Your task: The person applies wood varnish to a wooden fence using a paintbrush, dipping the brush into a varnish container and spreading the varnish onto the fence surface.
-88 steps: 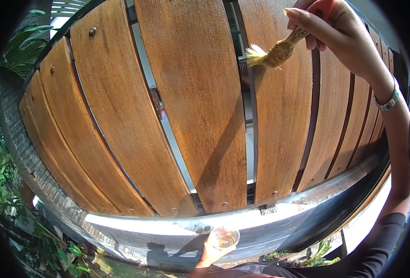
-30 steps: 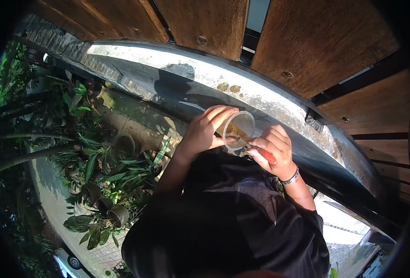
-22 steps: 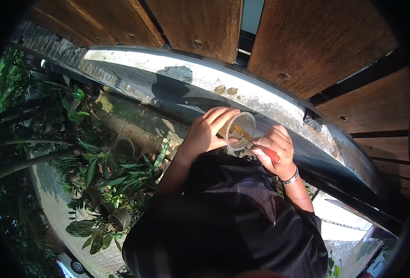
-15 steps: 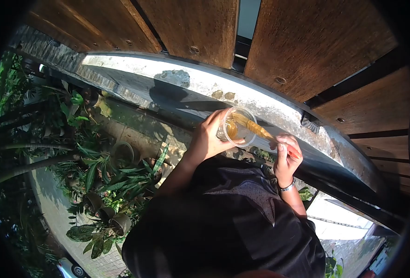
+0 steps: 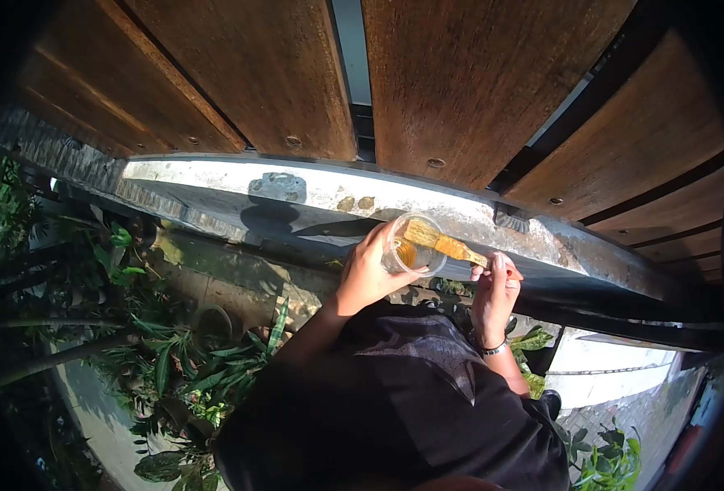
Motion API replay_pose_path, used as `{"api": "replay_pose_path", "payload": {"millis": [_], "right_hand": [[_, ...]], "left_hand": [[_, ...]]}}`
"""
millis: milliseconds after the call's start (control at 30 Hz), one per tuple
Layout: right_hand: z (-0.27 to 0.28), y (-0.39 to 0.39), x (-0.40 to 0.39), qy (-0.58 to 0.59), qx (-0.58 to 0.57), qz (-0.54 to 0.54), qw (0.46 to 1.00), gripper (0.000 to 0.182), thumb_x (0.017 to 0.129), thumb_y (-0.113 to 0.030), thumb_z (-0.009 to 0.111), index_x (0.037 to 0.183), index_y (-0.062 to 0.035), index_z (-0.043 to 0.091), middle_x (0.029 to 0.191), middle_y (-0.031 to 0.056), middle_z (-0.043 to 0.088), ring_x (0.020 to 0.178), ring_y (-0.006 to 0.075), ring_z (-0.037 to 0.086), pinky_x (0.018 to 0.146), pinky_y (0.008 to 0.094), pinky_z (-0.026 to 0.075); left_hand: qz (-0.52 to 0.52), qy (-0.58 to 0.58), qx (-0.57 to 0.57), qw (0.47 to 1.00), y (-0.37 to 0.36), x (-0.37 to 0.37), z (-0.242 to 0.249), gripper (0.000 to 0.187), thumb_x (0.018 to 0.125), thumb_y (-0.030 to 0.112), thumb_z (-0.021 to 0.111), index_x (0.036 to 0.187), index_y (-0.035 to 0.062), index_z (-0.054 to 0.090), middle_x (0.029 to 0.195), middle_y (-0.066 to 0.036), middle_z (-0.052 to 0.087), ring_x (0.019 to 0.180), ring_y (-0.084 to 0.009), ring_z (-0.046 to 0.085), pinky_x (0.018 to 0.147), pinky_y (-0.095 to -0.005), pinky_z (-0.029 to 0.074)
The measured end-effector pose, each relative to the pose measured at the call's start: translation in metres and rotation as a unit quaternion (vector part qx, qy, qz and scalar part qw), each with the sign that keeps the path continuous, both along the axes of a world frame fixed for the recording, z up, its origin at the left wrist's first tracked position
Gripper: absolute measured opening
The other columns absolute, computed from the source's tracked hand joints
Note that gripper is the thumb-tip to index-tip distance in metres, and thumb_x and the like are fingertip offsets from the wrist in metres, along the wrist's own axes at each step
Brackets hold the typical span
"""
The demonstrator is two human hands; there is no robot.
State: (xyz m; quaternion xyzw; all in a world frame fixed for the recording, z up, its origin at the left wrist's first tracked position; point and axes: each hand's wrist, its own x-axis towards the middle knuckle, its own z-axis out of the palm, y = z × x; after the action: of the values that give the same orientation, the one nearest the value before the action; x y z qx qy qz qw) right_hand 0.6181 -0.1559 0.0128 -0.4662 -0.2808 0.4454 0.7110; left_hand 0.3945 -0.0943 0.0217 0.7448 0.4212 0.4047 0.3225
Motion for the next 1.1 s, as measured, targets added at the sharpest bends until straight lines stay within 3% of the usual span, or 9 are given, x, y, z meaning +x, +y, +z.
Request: {"api": "replay_pose_path", "payload": {"millis": [267, 400, 533, 767, 800, 867, 900, 1033, 1100], "right_hand": [[0.033, -0.013, 0.025, 0.367, -0.028, 0.009, 0.930, 0.024, 0.107, -0.033, 0.056, 0.104, -0.0111, 0.066, 0.076, -0.0021, 0.064, 0.071, 0.0117, 0.062, 0.083, 0.0368, 0.055], [0.124, -0.014, 0.090, 0.106, 0.225, -0.026, 0.968, 0.029, 0.108, -0.032, 0.053, 0.110, -0.0054, 0.062, 0.081, 0.0068, 0.067, 0.071, 0.0151, 0.062, 0.081, 0.0362, 0.054], [0.284, -0.026, 0.130, -0.123, 0.404, -0.194, 0.885, 0.035, 0.110, -0.034, 0.050, 0.117, -0.0013, 0.061, 0.083, 0.0071, 0.069, 0.084, 0.0182, 0.070, 0.076, 0.0276, 0.054], [0.510, 0.001, 0.195, -0.662, 0.542, -0.288, 0.430, 0.027, 0.103, -0.018, 0.063, 0.122, -0.0004, 0.070, 0.110, 0.0145, 0.075, 0.101, 0.0222, 0.073, 0.091, 0.0324, 0.058], [0.515, 0.001, 0.184, -0.659, 0.544, -0.288, 0.431, 0.027, 0.103, -0.018, 0.063, 0.122, -0.0004, 0.070, 0.110, 0.0145, 0.075, 0.101, 0.0222, 0.073, 0.091, 0.0324, 0.058], [0.524, 0.010, 0.154, -0.758, 0.488, -0.339, 0.271, 0.012, 0.095, -0.012, 0.073, 0.100, -0.0009, 0.074, 0.087, 0.0080, 0.074, 0.077, 0.0140, 0.071, 0.067, 0.0261, 0.057], [0.521, 0.005, 0.169, -0.825, 0.438, -0.288, 0.212, 0.028, 0.094, -0.014, 0.073, 0.121, -0.0042, 0.071, 0.105, 0.0124, 0.075, 0.095, 0.0241, 0.073, 0.087, 0.0322, 0.058], [0.455, -0.006, 0.159, -0.865, 0.434, -0.128, 0.215, 0.030, 0.083, -0.017, 0.083, 0.109, -0.0068, 0.072, 0.080, 0.0044, 0.062, 0.076, 0.0212, 0.062, 0.075, 0.0375, 0.052], [0.419, -0.023, 0.154, -0.872, 0.404, -0.044, 0.274, 0.029, 0.081, -0.017, 0.085, 0.106, -0.0076, 0.073, 0.076, 0.0014, 0.058, 0.072, 0.0193, 0.058, 0.072, 0.0358, 0.051]], "left_hand": [[-0.090, -0.166, -0.026, 0.982, 0.005, 0.035, 0.015, 0.072, 0.073, 0.007, 0.091, 0.133, -0.0066, 0.054, 0.119, -0.014, 0.070, 0.110, -0.0189, 0.067, 0.097, -0.0354, 0.054], [-0.130, -0.233, -0.082, 0.960, 0.010, 0.051, 0.014, 0.075, 0.071, 0.008, 0.094, 0.133, -0.0056, 0.055, 0.118, -0.013, 0.071, 0.108, -0.0179, 0.068, 0.098, -0.0340, 0.053], [-0.153, -0.214, -0.071, 0.962, 0.009, 0.054, 0.028, 0.073, 0.071, 0.008, 0.093, 0.133, -0.0059, 0.056, 0.120, -0.012, 0.071, 0.112, -0.0166, 0.066, 0.101, -0.0339, 0.051], [-0.157, -0.251, -0.097, 0.950, 0.000, 0.056, 0.023, 0.067, 0.071, 0.007, 0.093, 0.129, -0.0046, 0.060, 0.113, -0.010, 0.073, 0.110, -0.0150, 0.066, 0.101, -0.0332, 0.051], [-0.155, -0.250, -0.095, 0.951, -0.001, 0.057, 0.023, 0.067, 0.071, 0.007, 0.093, 0.129, -0.0046, 0.060, 0.113, -0.010, 0.073, 0.110, -0.0150, 0.066, 0.101, -0.0332, 0.051], [-0.145, -0.231, -0.041, 0.961, -0.002, 0.057, 0.024, 0.064, 0.070, 0.008, 0.093, 0.125, -0.0046, 0.063, 0.113, -0.009, 0.074, 0.112, -0.0167, 0.066, 0.105, -0.0358, 0.049], [-0.144, -0.230, -0.040, 0.962, -0.002, 0.056, 0.025, 0.064, 0.070, 0.008, 0.093, 0.125, -0.0046, 0.063, 0.113, -0.009, 0.074, 0.112, -0.0167, 0.066, 0.105, -0.0358, 0.049], [-0.125, -0.203, -0.029, 0.971, 0.002, 0.052, 0.016, 0.044, 0.069, 0.011, 0.093, 0.107, -0.0003, 0.074, 0.110, -0.010, 0.075, 0.113, -0.0223, 0.067, 0.109, -0.0413, 0.045], [-0.135, -0.099, 0.092, 0.982, 0.015, 0.044, -0.004, 0.068, 0.068, 0.010, 0.095, 0.126, -0.0045, 0.062, 0.114, -0.013, 0.073, 0.107, -0.0203, 0.070, 0.099, -0.0361, 0.054]]}}
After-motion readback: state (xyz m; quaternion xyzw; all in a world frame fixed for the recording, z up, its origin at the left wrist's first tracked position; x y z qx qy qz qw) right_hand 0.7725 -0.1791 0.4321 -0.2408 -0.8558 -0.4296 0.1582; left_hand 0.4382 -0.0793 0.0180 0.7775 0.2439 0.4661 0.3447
